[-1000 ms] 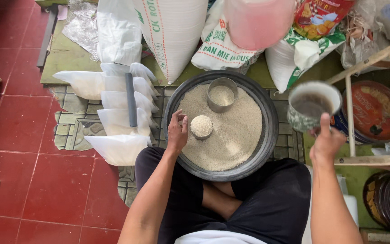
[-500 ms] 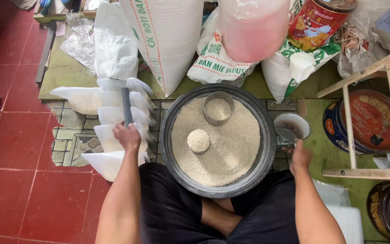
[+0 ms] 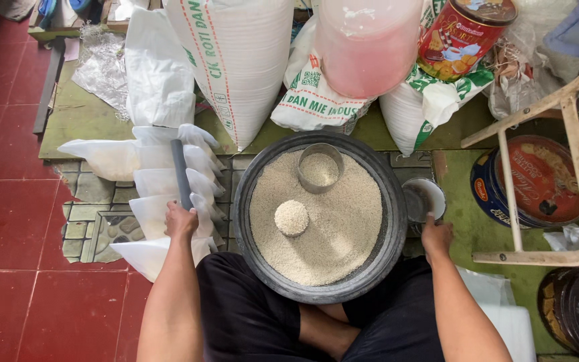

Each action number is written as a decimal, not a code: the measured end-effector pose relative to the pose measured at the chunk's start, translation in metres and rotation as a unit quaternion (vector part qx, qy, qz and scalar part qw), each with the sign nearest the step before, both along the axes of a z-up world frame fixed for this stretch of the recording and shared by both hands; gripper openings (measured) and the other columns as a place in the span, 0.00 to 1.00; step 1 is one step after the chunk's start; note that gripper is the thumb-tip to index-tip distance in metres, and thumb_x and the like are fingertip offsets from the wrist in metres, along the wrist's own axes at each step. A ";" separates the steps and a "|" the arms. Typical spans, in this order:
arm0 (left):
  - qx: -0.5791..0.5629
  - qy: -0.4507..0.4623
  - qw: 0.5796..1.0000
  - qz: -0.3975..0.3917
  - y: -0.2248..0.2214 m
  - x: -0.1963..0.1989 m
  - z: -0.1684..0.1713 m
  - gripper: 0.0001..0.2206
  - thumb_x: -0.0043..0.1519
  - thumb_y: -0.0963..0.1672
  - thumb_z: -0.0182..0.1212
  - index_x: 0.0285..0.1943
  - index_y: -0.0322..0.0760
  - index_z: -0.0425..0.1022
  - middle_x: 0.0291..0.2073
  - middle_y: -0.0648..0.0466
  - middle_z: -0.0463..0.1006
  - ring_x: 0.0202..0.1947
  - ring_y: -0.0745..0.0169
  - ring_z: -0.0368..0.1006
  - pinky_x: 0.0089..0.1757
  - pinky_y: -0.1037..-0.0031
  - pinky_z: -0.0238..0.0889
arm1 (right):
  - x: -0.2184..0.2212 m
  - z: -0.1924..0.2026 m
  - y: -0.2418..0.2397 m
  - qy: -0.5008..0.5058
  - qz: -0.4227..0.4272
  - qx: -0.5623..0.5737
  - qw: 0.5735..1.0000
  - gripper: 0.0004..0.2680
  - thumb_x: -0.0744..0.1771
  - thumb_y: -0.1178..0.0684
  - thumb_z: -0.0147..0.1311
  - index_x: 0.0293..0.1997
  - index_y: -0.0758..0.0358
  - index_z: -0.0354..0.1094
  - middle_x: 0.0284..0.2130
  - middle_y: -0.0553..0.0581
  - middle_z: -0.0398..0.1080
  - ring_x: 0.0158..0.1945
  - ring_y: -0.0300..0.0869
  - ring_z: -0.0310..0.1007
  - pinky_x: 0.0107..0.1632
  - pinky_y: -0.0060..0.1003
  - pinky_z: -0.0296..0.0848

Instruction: The person scoops rice from a large container into a plastic bag using a metal cup and levels it with a grey pipe.

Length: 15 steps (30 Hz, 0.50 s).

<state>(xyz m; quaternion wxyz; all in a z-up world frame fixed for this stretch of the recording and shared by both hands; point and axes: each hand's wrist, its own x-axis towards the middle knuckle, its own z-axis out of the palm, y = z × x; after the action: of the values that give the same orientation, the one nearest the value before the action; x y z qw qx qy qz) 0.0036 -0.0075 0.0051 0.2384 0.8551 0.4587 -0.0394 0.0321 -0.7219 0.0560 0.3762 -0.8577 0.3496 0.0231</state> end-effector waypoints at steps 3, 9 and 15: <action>-0.039 0.016 0.998 -0.037 -0.037 -0.005 0.079 0.28 0.65 0.50 0.62 0.69 0.28 0.62 0.57 0.32 0.68 0.62 0.22 0.64 0.57 0.33 0.55 | -0.002 0.042 0.006 -0.017 -0.013 0.067 0.998 0.20 0.74 0.41 0.43 0.62 0.71 0.48 0.60 0.79 0.48 0.65 0.74 0.53 0.64 0.70 0.58; -0.048 -0.114 0.989 -0.081 -0.046 -0.022 0.127 0.24 0.68 0.47 0.56 0.62 0.17 0.61 0.50 0.26 0.68 0.55 0.13 0.69 0.55 0.37 0.61 | -0.015 0.103 0.040 -0.161 0.070 -0.038 0.984 0.17 0.73 0.45 0.49 0.61 0.72 0.53 0.59 0.77 0.51 0.66 0.74 0.52 0.67 0.66 0.52; 0.086 -0.245 0.920 -0.294 -0.073 -0.038 0.179 0.20 0.63 0.51 0.66 0.54 0.32 0.72 0.35 0.32 0.79 0.41 0.23 0.77 0.42 0.39 0.68 | -0.030 0.153 0.091 -0.353 0.288 -0.094 0.885 0.17 0.70 0.55 0.55 0.61 0.74 0.56 0.60 0.83 0.57 0.67 0.74 0.55 0.68 0.65 0.54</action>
<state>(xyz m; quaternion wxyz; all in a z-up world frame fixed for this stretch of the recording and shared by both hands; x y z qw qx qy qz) -0.0341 -0.0805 0.1844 0.2463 0.9517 0.1154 0.1423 0.0026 -0.6311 0.2086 0.3691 -0.9034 -0.0680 -0.2073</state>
